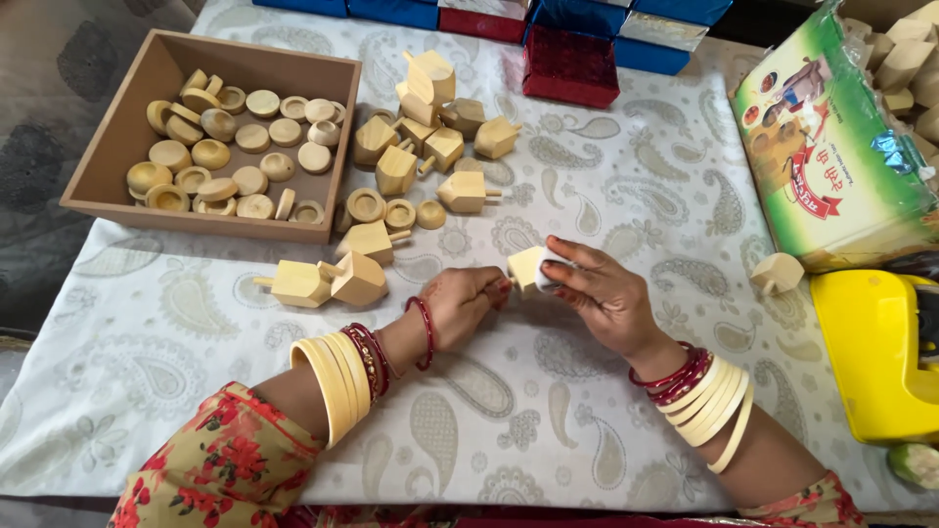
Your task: The person wipes and cleans various wooden toy parts with a small cloth.
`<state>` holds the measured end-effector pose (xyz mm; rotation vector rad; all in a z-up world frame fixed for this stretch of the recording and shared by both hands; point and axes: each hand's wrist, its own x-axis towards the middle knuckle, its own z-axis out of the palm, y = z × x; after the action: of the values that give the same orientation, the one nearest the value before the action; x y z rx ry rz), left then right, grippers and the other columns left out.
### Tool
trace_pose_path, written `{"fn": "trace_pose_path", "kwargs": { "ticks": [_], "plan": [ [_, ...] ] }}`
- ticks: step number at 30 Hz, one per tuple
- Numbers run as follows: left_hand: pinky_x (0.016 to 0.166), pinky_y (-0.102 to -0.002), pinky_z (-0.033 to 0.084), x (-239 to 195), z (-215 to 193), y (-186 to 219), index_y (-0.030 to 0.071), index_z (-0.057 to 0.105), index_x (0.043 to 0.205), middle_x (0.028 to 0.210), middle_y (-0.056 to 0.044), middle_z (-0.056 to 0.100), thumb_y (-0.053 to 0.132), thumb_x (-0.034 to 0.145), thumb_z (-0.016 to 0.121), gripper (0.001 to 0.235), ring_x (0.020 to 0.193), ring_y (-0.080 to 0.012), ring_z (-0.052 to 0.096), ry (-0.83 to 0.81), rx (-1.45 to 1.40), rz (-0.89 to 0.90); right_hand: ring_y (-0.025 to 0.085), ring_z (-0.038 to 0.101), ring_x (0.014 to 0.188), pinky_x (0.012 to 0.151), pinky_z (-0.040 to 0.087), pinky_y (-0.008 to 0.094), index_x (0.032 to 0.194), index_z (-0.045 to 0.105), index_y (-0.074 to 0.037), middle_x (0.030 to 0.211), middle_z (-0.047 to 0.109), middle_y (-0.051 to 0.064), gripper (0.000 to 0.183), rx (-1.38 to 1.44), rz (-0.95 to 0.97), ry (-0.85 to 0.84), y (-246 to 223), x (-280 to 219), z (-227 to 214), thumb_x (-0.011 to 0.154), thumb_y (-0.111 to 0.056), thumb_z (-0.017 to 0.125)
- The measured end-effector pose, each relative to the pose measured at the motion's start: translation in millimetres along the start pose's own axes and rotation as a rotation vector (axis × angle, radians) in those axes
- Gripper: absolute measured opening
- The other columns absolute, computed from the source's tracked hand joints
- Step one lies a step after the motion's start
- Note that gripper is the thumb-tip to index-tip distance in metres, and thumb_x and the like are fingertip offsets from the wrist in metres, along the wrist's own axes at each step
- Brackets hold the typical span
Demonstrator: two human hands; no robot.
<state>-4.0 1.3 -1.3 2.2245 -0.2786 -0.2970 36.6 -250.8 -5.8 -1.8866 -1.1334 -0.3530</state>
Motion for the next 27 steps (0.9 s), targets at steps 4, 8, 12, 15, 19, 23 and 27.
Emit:
{"fn": "trace_pose_path", "kwargs": {
  "ticks": [4, 8, 12, 15, 19, 23, 27],
  "plan": [
    [0.075, -0.042, 0.054, 8, 17, -17, 0.008, 0.063, 0.097, 0.080, -0.011, 0.067, 0.025, 0.104, 0.048, 0.025, 0.077, -0.0295, 0.067, -0.026, -0.218, 0.167, 0.021, 0.059, 0.140, 0.108, 0.056, 0.034, 0.140, 0.065, -0.011, 0.151, 0.059, 0.017, 0.038, 0.454, 0.158, 0.009, 10, -8, -2, 0.102, -0.017, 0.066],
    [0.083, -0.044, 0.051, 1, 6, -7, 0.009, 0.062, 0.098, 0.092, -0.010, 0.064, 0.020, 0.097, 0.058, 0.012, 0.089, -0.0312, 0.063, 0.314, 0.235, 0.473, 0.020, 0.066, 0.119, 0.090, 0.063, 0.035, 0.138, 0.062, -0.004, 0.144, 0.060, 0.013, 0.040, 1.022, 0.628, 0.154, -1, -5, 5, 0.100, -0.018, 0.062],
    [0.086, -0.041, 0.048, -7, -11, 3, 0.018, 0.063, 0.103, 0.098, -0.003, 0.064, 0.019, 0.089, 0.060, 0.014, 0.097, -0.0239, 0.064, 0.372, 0.722, 0.514, 0.020, 0.071, 0.101, 0.081, 0.063, 0.034, 0.136, 0.063, 0.001, 0.122, 0.069, 0.013, 0.041, 1.123, 1.073, 0.072, 27, -17, 6, 0.099, -0.019, 0.061],
    [0.085, -0.040, 0.045, -6, -10, -1, 0.018, 0.063, 0.105, 0.097, -0.003, 0.065, 0.021, 0.092, 0.058, 0.015, 0.094, -0.0224, 0.064, 0.425, 0.711, 0.547, 0.019, 0.069, 0.091, 0.074, 0.063, 0.033, 0.135, 0.066, 0.003, 0.113, 0.072, 0.017, 0.041, 0.381, 0.830, 0.067, 21, -18, 5, 0.101, -0.022, 0.064],
    [0.084, -0.041, 0.046, -10, -10, 1, 0.017, 0.064, 0.102, 0.092, -0.004, 0.065, 0.020, 0.088, 0.057, 0.016, 0.088, -0.0231, 0.065, 0.438, 0.725, 0.549, 0.013, 0.072, 0.092, 0.078, 0.064, 0.025, 0.132, 0.070, -0.007, 0.125, 0.072, 0.007, 0.030, 0.002, 0.243, 0.225, 9, -18, 4, 0.107, -0.023, 0.066],
    [0.079, -0.042, 0.046, -18, -3, 8, 0.012, 0.064, 0.092, 0.086, -0.007, 0.066, 0.026, 0.089, 0.060, 0.015, 0.081, -0.0257, 0.066, 0.399, 0.724, 0.618, 0.033, 0.067, 0.122, 0.101, 0.059, 0.038, 0.133, 0.063, 0.000, 0.143, 0.060, 0.018, 0.047, -0.264, -0.055, -0.059, -54, 21, 13, 0.096, -0.026, 0.073],
    [0.084, -0.044, 0.047, -18, 6, 7, 0.013, 0.063, 0.099, 0.090, -0.007, 0.066, 0.025, 0.090, 0.064, 0.015, 0.086, -0.0279, 0.067, 0.389, 0.545, 0.550, 0.026, 0.071, 0.115, 0.094, 0.060, 0.032, 0.128, 0.066, -0.002, 0.135, 0.067, 0.016, 0.045, -0.314, 0.046, -0.169, -42, 11, 13, 0.090, -0.023, 0.075]
  ]
}}
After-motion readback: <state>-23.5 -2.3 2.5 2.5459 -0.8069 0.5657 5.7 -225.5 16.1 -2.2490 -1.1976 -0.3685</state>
